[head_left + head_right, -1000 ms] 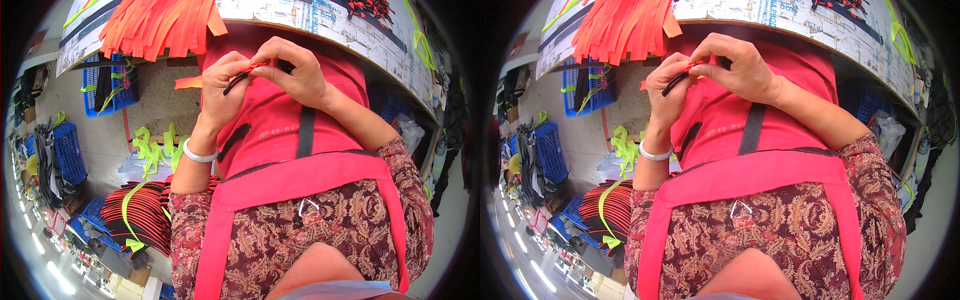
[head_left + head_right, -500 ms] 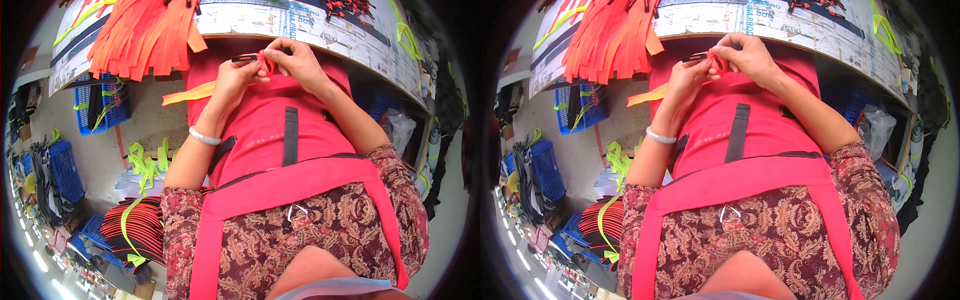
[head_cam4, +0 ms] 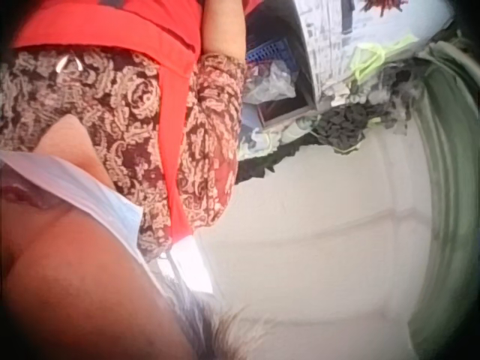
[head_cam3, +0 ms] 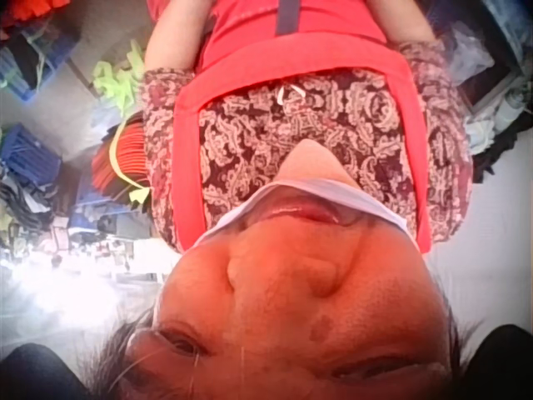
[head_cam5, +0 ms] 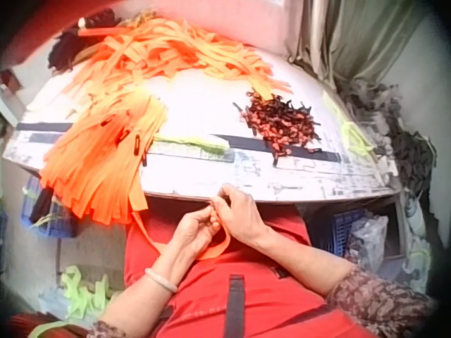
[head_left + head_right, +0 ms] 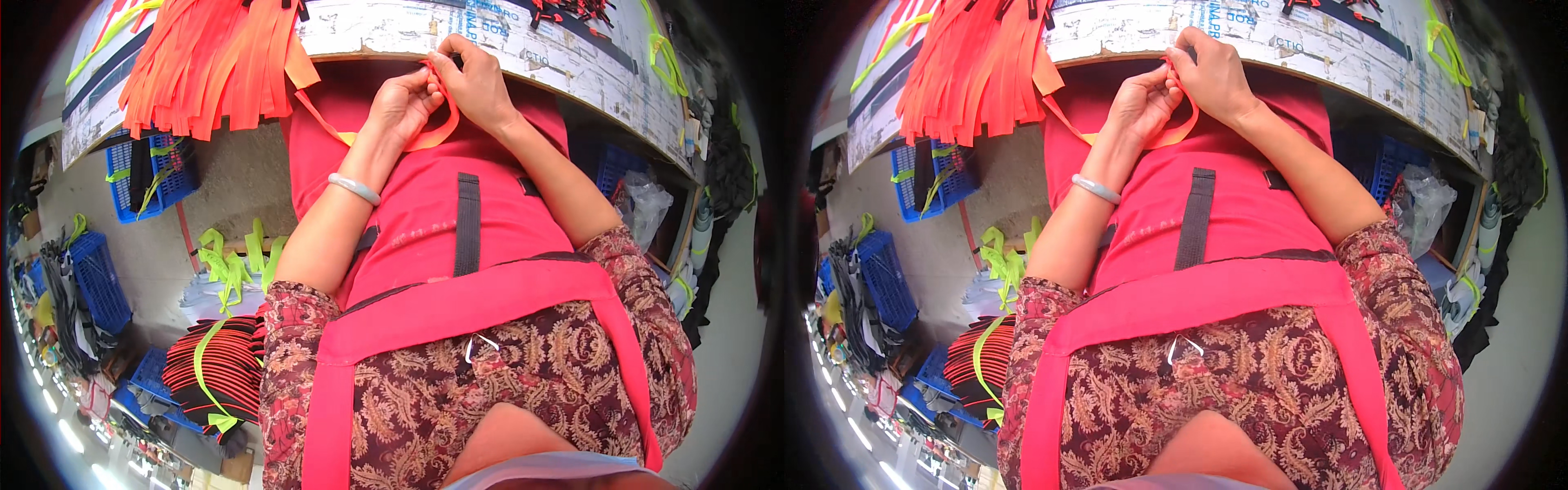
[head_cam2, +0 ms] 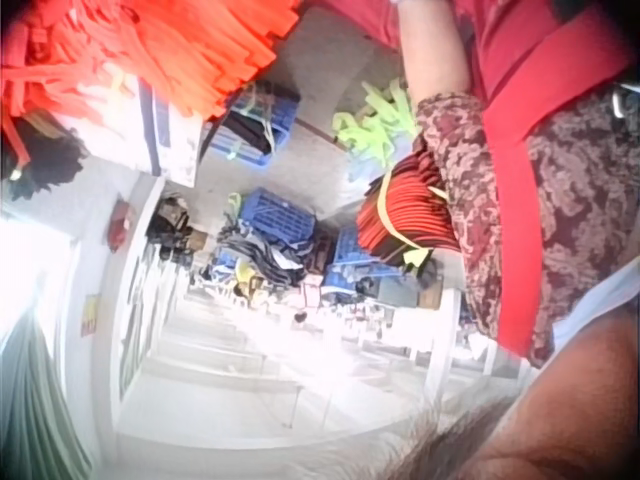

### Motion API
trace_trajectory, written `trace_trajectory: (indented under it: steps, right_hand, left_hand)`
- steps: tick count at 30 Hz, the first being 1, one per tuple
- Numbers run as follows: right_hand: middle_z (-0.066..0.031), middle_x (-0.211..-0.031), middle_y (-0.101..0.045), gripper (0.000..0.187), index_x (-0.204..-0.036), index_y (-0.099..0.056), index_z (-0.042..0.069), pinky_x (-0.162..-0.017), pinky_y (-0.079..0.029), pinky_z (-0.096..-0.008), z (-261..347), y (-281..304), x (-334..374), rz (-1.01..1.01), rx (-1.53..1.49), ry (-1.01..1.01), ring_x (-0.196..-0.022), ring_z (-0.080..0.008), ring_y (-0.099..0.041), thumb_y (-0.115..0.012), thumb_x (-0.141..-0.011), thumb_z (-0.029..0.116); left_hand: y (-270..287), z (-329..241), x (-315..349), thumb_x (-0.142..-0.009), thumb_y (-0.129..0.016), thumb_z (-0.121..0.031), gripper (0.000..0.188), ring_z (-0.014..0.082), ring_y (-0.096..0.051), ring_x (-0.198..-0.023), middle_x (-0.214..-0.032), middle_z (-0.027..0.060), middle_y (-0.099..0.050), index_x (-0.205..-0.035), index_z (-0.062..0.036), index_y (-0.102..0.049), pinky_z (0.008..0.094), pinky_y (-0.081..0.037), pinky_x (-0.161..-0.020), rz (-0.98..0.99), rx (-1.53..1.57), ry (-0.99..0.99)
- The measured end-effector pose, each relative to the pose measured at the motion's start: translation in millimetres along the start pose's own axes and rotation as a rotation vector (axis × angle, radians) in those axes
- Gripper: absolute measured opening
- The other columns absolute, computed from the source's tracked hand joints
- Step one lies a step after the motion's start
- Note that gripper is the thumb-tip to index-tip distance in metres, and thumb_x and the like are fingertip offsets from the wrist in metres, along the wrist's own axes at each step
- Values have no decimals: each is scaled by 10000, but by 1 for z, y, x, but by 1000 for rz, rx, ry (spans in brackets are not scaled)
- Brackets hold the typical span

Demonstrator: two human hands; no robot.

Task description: Manually attaching clips to strips of fabric on a workbench.

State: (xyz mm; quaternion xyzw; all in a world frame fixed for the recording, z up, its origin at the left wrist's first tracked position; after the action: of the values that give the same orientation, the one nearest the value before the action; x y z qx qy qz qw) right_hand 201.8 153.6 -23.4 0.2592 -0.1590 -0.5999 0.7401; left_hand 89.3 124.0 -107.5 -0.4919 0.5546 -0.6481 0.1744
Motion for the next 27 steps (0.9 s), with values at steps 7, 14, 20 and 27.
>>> trace_trajectory:
  steps: [7,14,20,27]
  right_hand:
    - [-153,-663,-629,176,-823,-579,28,-554,-491,-374,3,-10,-6,-71,139,150,-607,-310,-635,-622,-861,194]
    - [-21,-717,-613,348,-915,-652,-1,-576,-444,-242,12,19,4,240,-339,-298,-631,-91,-548,-667,-867,344]
    - [-54,-747,-615,225,-923,-640,-21,-639,-459,-271,41,10,14,165,-372,137,-690,-133,-565,-665,-863,194]
    - [-182,-906,-637,189,-996,-607,-35,-790,-488,-366,44,-18,49,293,-325,247,-866,-277,-640,-626,-853,88]
  left_hand:
    - [-4,-1,-1,-923,-478,-42,111,128,-546,-637,-756,53,-578,-894,15,-569,237,-500,-582,-38,62,-63]
    - [-41,-28,53,-888,-635,-96,172,108,-564,-579,-766,58,-629,-999,35,-629,260,-476,-514,-87,-645,-535]
    - [-51,-35,78,-848,-657,-1,39,48,-526,-657,-848,0,-622,-876,14,-679,172,-401,-569,-27,-813,-867]
    - [-70,-41,91,-886,-618,-28,107,81,-580,-765,-886,20,-643,-966,22,-668,207,-470,-716,16,-823,-805]
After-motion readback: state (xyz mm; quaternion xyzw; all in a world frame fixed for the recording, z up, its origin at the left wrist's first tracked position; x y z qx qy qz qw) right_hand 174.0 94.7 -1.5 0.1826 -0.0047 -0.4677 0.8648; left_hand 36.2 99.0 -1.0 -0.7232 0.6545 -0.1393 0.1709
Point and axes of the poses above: each hand's wrist, its own x-axis away from the middle knuckle, its own y-axis out of the back of the hand, z = x × y, the point moved 3 cm from there along -x, towards the middle knuckle
